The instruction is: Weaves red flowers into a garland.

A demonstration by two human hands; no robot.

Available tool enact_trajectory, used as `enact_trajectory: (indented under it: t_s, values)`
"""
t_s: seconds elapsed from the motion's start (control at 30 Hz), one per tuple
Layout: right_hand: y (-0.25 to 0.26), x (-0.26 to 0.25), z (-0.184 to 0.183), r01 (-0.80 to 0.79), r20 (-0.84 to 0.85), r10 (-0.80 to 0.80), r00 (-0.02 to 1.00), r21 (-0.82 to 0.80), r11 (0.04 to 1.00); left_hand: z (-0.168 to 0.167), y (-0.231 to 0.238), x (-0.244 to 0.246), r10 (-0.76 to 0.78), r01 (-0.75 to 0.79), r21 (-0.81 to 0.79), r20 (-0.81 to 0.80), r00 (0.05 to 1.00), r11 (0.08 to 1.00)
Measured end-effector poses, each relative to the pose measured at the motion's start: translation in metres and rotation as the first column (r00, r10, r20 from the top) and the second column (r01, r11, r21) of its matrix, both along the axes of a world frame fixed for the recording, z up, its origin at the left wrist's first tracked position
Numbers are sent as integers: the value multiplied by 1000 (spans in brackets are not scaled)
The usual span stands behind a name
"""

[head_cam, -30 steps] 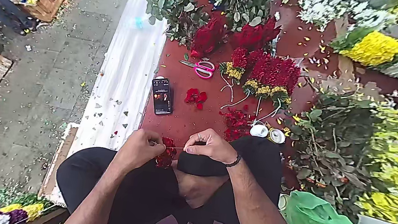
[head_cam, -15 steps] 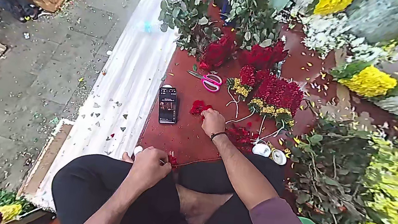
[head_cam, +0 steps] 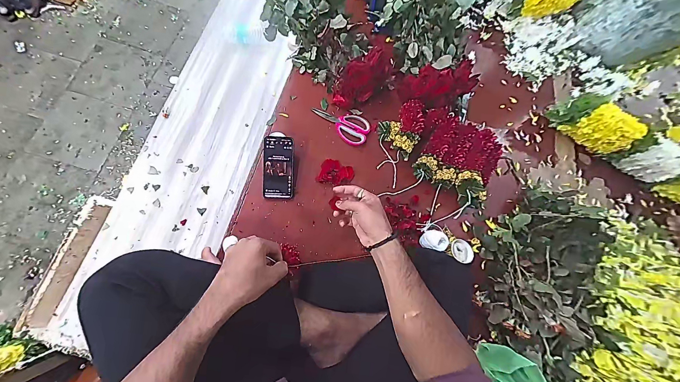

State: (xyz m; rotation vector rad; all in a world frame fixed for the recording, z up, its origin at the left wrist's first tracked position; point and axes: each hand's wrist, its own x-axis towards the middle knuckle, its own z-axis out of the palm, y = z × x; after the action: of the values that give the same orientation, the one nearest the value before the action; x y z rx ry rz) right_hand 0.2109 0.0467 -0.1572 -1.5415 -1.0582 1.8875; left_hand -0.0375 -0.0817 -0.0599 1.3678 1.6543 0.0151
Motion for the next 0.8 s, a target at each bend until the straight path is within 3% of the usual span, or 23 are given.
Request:
enact_trajectory:
  t_s: [0.17, 0.57, 0.8]
  values:
    - [-9, -6, 6, 40, -66, -40, 997, -6, 999, -3, 1, 1, -8, 8, -10, -27, 1000, 1000]
    - [-13, -6, 14, -38, 8, 38, 999, 101, 994, -6, 2, 0, 1, -3, -38, -36, 999, 999]
    - [-15, -6, 17, -66, -47, 81, 996, 261, 963, -6, 3, -1, 16, -19, -54, -53, 998, 998]
